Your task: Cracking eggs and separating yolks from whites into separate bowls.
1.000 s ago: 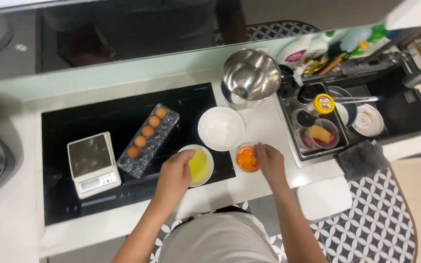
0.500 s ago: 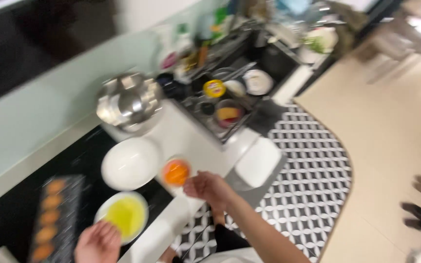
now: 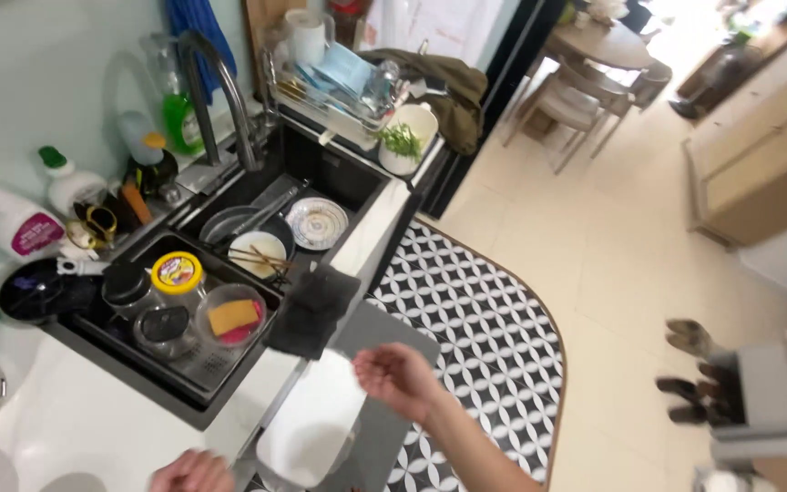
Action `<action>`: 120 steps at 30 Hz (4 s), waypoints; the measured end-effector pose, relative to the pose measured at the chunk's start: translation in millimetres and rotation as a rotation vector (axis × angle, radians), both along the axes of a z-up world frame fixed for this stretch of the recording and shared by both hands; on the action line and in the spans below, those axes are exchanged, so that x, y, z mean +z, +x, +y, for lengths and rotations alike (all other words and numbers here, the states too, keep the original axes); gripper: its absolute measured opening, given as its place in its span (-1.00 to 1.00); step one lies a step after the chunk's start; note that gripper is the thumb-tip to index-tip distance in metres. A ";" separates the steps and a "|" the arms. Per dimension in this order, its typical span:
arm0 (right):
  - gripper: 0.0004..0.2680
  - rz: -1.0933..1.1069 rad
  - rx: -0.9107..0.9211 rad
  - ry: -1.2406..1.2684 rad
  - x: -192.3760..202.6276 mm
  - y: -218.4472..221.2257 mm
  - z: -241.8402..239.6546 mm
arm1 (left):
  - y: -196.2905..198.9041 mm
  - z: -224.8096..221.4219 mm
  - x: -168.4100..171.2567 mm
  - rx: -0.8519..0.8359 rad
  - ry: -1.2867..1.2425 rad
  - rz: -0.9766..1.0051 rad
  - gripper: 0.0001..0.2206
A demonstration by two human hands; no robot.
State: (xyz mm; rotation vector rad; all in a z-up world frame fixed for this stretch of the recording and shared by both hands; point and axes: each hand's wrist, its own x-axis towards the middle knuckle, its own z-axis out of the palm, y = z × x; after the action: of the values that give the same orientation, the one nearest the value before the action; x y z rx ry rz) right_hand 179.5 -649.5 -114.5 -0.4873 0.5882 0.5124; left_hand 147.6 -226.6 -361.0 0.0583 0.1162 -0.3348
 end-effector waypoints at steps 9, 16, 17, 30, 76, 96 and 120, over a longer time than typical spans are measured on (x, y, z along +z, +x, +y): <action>-0.80 -0.211 0.137 -0.201 10.2 196.1 -57.2 | 49.3 -174.5 243.5 0.085 0.328 0.328 -0.79; -0.84 -0.272 0.446 -0.206 -63.9 360.5 -12.0 | 137.7 -213.2 179.5 0.026 0.479 0.357 -0.78; -0.84 -0.287 0.537 -0.199 -86.0 382.3 -8.8 | 146.2 -227.5 167.0 0.011 0.470 0.380 -0.77; -0.80 -1.742 1.146 -0.963 -252.1 601.1 165.9 | 332.4 -301.5 67.2 0.223 0.686 0.594 -0.86; -0.53 -0.075 0.853 0.291 -169.0 441.8 97.4 | 446.9 -255.4 36.4 -0.196 2.173 0.727 -0.25; -0.75 -0.017 0.700 -0.079 -328.4 476.7 127.1 | 450.5 -277.9 -51.3 0.449 1.327 0.862 -0.53; -0.67 0.034 1.150 0.067 -196.8 464.2 96.4 | 400.8 -255.2 36.3 -0.211 2.808 0.139 -0.70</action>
State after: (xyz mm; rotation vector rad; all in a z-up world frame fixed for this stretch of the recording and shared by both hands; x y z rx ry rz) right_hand 643.7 -553.1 -311.3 -0.7341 0.2683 1.6268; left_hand 548.4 -481.8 -324.7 2.8379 0.6414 -0.1295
